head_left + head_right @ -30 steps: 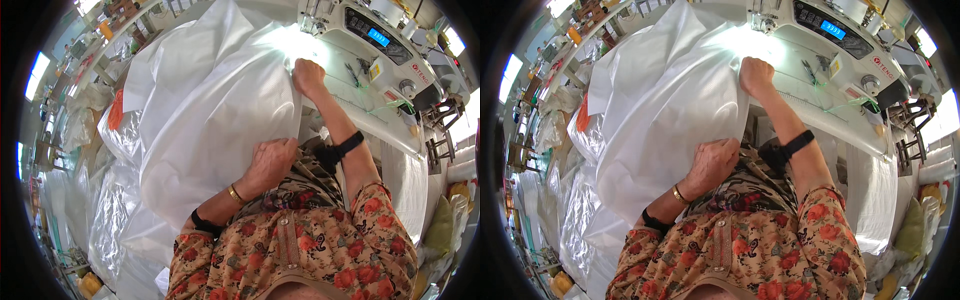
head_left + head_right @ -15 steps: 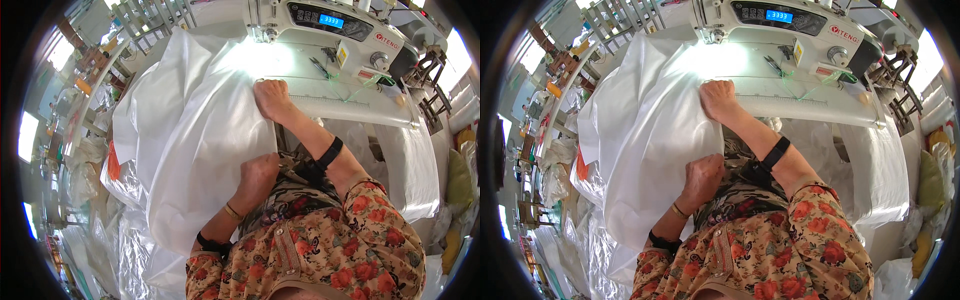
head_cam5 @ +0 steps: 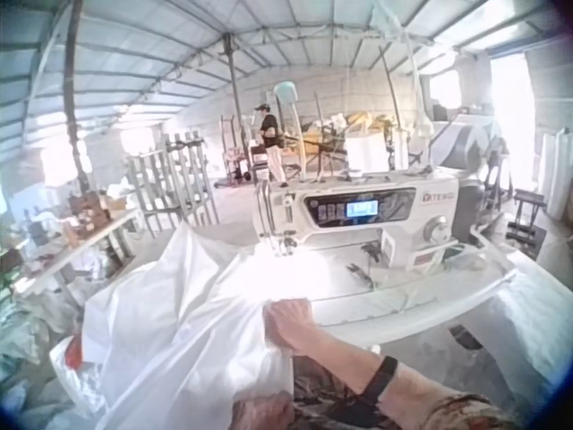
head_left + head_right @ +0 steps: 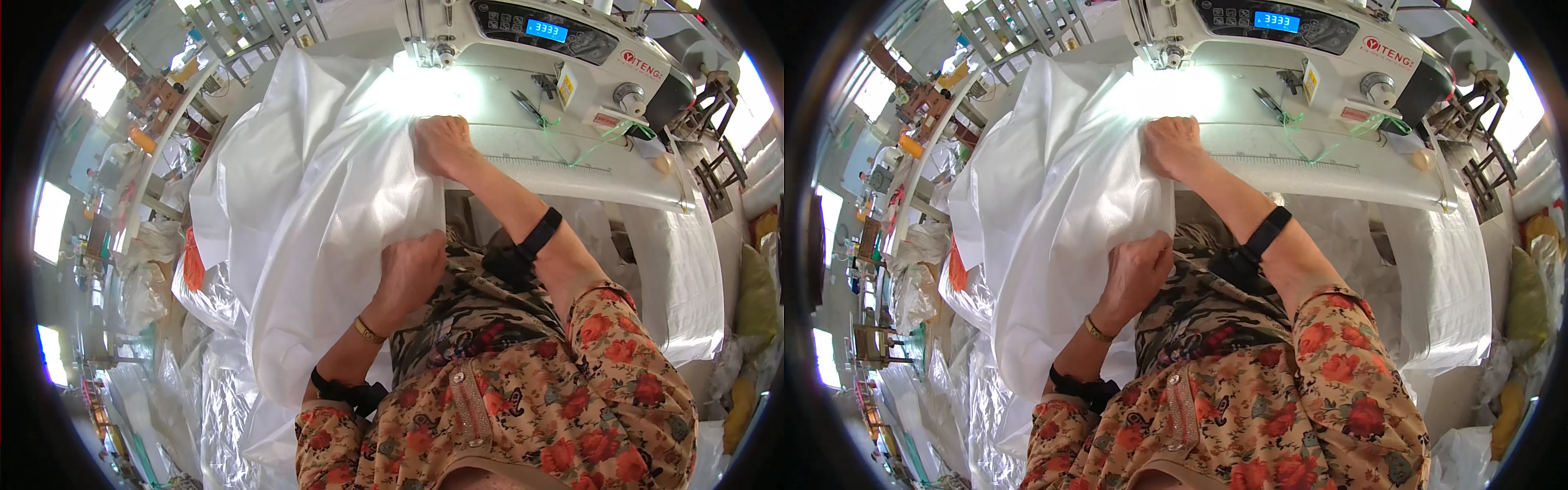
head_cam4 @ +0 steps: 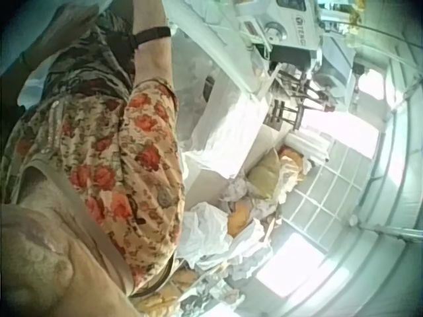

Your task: The recorder threads a sewing machine and sews the edge of a large white plastic sheet.

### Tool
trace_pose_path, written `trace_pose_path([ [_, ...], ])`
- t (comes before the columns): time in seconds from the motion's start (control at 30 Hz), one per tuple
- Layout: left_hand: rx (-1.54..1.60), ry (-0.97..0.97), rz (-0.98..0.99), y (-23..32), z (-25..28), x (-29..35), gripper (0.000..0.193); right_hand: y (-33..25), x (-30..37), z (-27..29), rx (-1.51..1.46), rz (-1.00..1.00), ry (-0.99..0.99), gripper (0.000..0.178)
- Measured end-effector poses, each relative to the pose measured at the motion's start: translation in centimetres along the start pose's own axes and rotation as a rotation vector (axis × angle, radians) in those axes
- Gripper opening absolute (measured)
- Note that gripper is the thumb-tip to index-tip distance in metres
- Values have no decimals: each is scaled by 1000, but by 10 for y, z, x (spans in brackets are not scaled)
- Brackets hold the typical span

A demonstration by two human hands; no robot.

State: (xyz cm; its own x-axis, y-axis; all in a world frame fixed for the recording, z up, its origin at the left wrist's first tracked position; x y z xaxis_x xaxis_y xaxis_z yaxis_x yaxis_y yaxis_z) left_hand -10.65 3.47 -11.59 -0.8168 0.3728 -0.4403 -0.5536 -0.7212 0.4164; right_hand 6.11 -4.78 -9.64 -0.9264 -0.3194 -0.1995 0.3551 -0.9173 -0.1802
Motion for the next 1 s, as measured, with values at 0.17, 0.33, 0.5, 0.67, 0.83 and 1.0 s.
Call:
trace_pose_path([
  [0.17,71,3,20,18,5,-4,8,8,7,6,25,-40,-41,13],
  [0.33,-38,232,-88,61,24,3,11,11,5,-4,137,-23,-112,23],
  [0.5,340,-386,36,11,-88,36,28,11,6,-9,169,-5,-65,30],
  [0.67,-443,184,-218,-114,-169,100,36,10,12,-4,198,58,73,19],
  [0.83,-383,173,356,-234,-133,97,29,36,20,7,208,2,121,14],
  [1.0,-526,37,609,-333,-54,109,28,31,19,7,108,17,158,12],
])
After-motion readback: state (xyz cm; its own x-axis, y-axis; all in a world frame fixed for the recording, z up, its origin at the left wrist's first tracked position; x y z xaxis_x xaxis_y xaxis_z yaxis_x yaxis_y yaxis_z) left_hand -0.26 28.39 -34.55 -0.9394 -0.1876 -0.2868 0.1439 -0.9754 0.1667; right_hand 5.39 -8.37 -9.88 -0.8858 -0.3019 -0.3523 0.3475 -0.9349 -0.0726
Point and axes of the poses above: each hand's wrist, its own x-axis away from the middle knuckle, its own z-axis out of the back of the hand, y = z × x, the point moved 5 cm from there along -x, towards the middle knuckle, and after that the axes turned 4 degrees about -x, right-handed, at the moved point
